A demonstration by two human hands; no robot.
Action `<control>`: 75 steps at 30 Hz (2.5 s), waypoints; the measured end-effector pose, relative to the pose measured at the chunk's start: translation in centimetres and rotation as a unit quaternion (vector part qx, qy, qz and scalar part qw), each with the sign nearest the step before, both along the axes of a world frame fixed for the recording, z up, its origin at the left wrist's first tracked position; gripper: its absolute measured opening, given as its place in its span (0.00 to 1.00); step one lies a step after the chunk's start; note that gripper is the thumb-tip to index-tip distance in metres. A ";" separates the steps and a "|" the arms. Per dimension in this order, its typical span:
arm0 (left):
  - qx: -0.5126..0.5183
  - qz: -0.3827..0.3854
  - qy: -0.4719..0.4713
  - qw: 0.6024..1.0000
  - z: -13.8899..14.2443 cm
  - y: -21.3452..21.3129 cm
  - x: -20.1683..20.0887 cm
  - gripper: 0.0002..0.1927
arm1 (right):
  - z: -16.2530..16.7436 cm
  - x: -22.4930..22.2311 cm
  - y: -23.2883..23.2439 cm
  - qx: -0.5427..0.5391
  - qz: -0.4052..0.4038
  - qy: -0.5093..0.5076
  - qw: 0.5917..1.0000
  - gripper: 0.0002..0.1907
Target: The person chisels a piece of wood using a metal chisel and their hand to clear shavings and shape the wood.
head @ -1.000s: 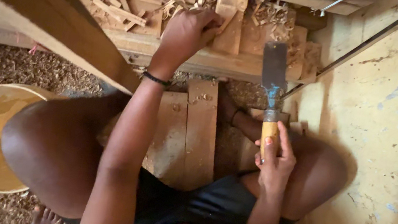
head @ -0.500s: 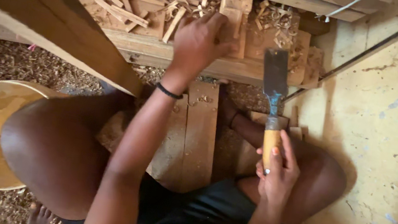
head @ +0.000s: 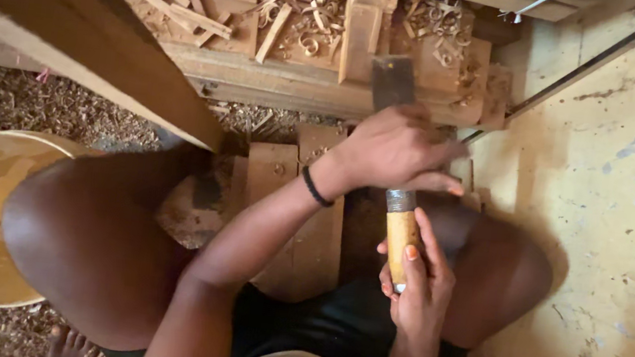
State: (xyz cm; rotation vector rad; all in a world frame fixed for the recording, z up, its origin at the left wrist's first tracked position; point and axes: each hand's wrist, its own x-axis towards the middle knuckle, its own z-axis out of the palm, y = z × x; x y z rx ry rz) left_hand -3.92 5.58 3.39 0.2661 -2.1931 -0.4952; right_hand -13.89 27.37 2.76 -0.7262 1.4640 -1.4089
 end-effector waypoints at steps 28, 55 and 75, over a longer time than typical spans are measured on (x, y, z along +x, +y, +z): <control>0.020 0.022 0.048 0.998 -0.7 -0.8 0.5 0.27 | 0.5 0.0 -1.2 0.024 0.033 0.002 0.999 0.33; 0.042 0.048 0.008 0.998 -5.1 -8.6 -2.2 0.17 | 0.0 2.7 -7.4 0.036 0.077 0.012 0.996 0.32; 0.040 0.308 0.059 0.949 -4.1 -4.2 5.6 0.14 | -2.2 -3.3 -5.3 -0.125 -0.041 -0.053 0.990 0.33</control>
